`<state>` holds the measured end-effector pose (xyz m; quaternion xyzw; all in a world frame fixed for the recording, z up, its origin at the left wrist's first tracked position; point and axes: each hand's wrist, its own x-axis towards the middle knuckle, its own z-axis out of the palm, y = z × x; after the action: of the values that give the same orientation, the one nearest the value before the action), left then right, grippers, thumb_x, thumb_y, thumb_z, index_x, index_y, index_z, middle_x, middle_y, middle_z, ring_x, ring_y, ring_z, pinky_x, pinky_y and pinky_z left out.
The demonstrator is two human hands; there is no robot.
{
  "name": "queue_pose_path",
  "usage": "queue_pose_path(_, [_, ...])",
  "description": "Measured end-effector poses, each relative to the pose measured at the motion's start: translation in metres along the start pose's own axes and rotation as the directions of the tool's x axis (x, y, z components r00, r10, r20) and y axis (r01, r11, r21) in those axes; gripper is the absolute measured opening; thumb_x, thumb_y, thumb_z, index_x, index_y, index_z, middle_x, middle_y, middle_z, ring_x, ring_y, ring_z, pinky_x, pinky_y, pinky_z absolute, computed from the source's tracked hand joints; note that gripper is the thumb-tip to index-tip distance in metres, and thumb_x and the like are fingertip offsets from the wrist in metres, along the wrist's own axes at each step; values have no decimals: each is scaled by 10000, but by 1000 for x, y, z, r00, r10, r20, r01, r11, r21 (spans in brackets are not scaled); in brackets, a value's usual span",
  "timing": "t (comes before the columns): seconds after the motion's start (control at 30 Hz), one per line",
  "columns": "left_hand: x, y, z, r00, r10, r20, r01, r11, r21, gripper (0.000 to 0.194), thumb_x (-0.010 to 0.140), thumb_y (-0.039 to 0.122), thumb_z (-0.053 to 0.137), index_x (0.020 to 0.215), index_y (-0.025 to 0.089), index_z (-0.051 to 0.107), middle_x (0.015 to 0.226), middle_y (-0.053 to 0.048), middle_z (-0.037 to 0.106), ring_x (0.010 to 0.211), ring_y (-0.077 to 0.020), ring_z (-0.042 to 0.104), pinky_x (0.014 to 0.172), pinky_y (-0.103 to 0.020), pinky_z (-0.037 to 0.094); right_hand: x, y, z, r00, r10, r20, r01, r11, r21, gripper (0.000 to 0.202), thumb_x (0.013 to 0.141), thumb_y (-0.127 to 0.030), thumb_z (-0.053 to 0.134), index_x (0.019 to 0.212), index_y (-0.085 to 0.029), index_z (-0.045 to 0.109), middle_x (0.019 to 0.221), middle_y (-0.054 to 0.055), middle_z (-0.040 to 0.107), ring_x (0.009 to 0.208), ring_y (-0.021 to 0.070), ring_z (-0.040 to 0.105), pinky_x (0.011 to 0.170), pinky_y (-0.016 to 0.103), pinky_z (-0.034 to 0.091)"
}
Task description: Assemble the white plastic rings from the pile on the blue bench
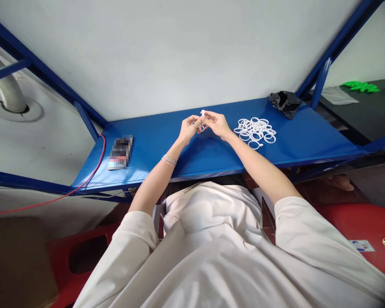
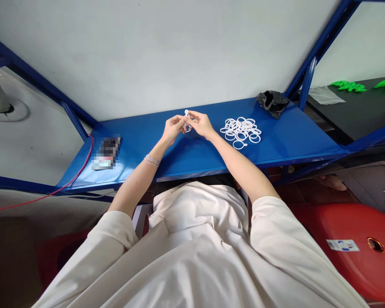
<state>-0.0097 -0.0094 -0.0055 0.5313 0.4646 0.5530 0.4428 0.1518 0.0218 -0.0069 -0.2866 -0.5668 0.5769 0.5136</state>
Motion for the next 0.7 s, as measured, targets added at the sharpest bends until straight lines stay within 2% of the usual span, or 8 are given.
queue_pose_path(0.1, [4,-4,-4,996,58,-72,-49,990,133,445,963,429,912,729,215,600,595,41,559,528,-89,484,572,-269,405,-1,-4,-1,995,83,63,-85,996,33,431,797,-428,1076,1038,-200,800,865,14,787,706,159,735,621,243,638])
queue_pose_path(0.2, [7,-5,-6,988,132,-78,-110,965,237,505,967,439,910,659,204,586,607,21,567,583,-100,472,602,-274,391,-4,-9,1,973,183,137,-191,980,45,415,833,-442,1061,984,-195,763,839,16,770,664,150,734,578,230,630])
queue_pose_path(0.27, [8,-5,-6,984,157,-81,-130,955,268,545,984,475,885,633,203,569,607,20,552,595,-106,453,608,-281,370,-4,-14,3,965,218,146,-229,971,64,393,880,-439,1031,983,-201,735,807,-6,728,640,140,723,569,223,621])
queue_pose_path(0.33, [7,-6,-4,982,169,-88,-137,947,291,576,1005,522,849,625,207,553,600,31,515,588,-108,421,606,-287,343,-4,-18,4,962,243,126,-257,961,104,357,954,-439,962,949,-208,689,753,-35,655,586,123,674,548,221,593])
queue_pose_path(0.47, [4,-8,-2,983,172,-69,-136,921,365,583,1013,581,817,638,211,568,594,39,492,586,-113,403,608,-294,316,1,-22,0,945,323,62,-328,925,190,391,1115,-471,684,828,-232,568,654,-50,529,488,117,538,467,235,476])
queue_pose_path(0.53, [2,-7,-1,984,174,-43,-143,908,394,566,1011,577,819,644,212,590,586,35,497,597,-121,417,613,-295,318,4,-22,-4,938,345,33,-344,915,211,450,1124,-522,610,782,-251,500,614,-54,475,444,114,448,427,242,391])
queue_pose_path(0.7, [0,-4,0,983,184,-25,-157,893,422,549,995,564,837,633,215,616,564,26,500,605,-137,452,624,-304,332,4,-28,-12,949,315,-16,-304,926,223,580,1041,-642,679,730,-282,347,544,-90,316,395,89,212,383,256,222])
